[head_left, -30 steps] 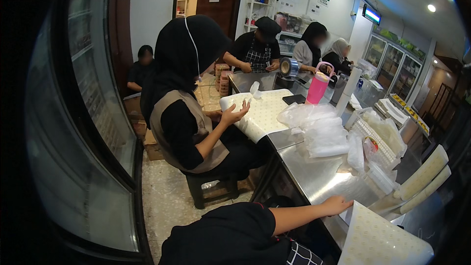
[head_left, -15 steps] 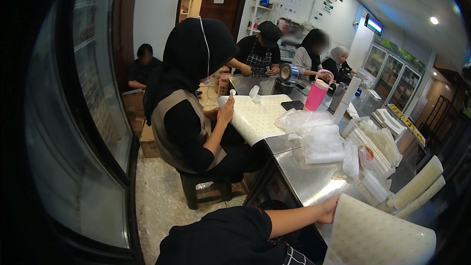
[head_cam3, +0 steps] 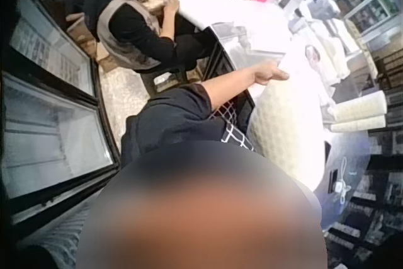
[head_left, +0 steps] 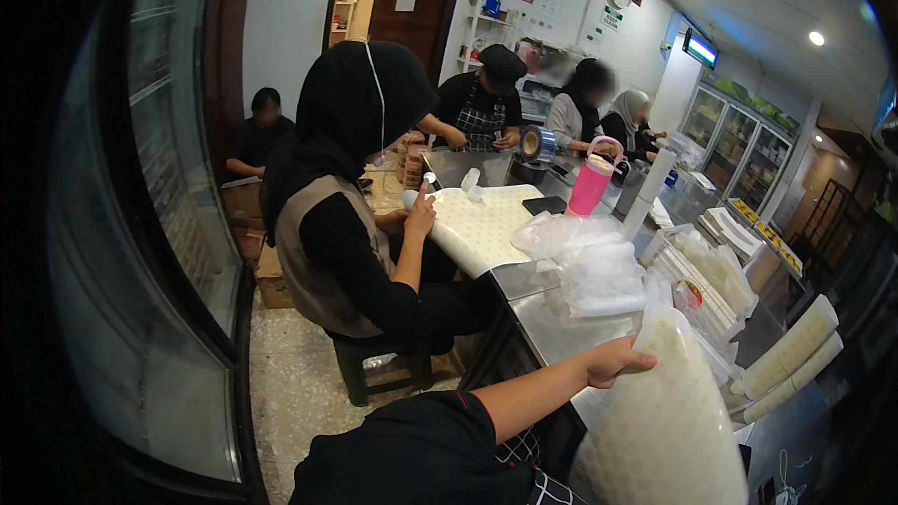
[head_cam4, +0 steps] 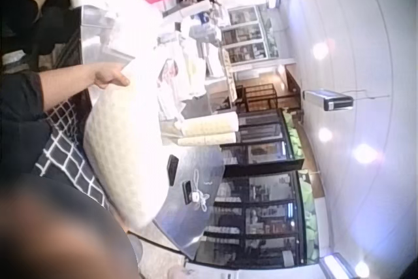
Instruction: The person repeatedly picks small white circular caps from a sheet and places them into a clear plastic container. The person also handles a roll of caps and a smartphone on the table. The task continues with the same repetitive action throughout the clip.
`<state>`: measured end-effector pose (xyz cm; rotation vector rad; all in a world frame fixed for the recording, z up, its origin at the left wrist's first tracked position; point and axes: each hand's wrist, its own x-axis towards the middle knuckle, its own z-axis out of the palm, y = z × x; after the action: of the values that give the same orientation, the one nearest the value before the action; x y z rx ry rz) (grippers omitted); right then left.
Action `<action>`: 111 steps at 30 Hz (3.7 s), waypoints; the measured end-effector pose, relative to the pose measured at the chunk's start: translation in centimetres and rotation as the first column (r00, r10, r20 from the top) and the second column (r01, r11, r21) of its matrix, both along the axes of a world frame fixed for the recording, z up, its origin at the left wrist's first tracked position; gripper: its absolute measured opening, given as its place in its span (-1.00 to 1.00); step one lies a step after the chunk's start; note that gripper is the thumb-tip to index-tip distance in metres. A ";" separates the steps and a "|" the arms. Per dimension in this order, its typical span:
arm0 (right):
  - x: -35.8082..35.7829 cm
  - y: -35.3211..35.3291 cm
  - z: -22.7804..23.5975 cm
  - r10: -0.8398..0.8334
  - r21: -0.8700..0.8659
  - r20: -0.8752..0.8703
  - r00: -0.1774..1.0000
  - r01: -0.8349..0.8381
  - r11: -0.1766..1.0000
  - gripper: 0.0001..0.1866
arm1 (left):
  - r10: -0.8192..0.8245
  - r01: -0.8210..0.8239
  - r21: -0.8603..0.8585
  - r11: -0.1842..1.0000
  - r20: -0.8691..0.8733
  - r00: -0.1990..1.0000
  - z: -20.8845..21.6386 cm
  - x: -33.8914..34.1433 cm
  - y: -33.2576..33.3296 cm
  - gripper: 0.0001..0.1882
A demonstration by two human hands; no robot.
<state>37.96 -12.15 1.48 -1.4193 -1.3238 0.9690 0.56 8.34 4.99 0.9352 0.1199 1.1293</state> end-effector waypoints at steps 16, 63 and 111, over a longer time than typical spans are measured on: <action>4.3 -0.5 -8.9 0.015 -0.010 -0.492 0.870 -0.023 1.000 -0.30 | -0.348 0.284 -0.213 0.935 -0.383 0.856 -5.4 2.2 -6.2 -0.48; -3.1 12.2 -4.2 0.041 0.070 0.764 0.644 -0.147 0.987 -0.49 | 0.814 0.533 0.645 0.547 -0.559 -0.158 -8.5 13.4 5.3 -0.23; 1.9 31.4 -1.3 0.175 -0.194 0.866 0.469 -0.008 0.981 0.01 | 0.743 0.327 0.670 0.667 -0.630 -0.226 -7.7 11.6 11.3 -0.15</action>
<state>39.88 19.23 0.19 -2.1424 -2.1227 0.3331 12.12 19.67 -2.70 2.5655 1.4729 0.3320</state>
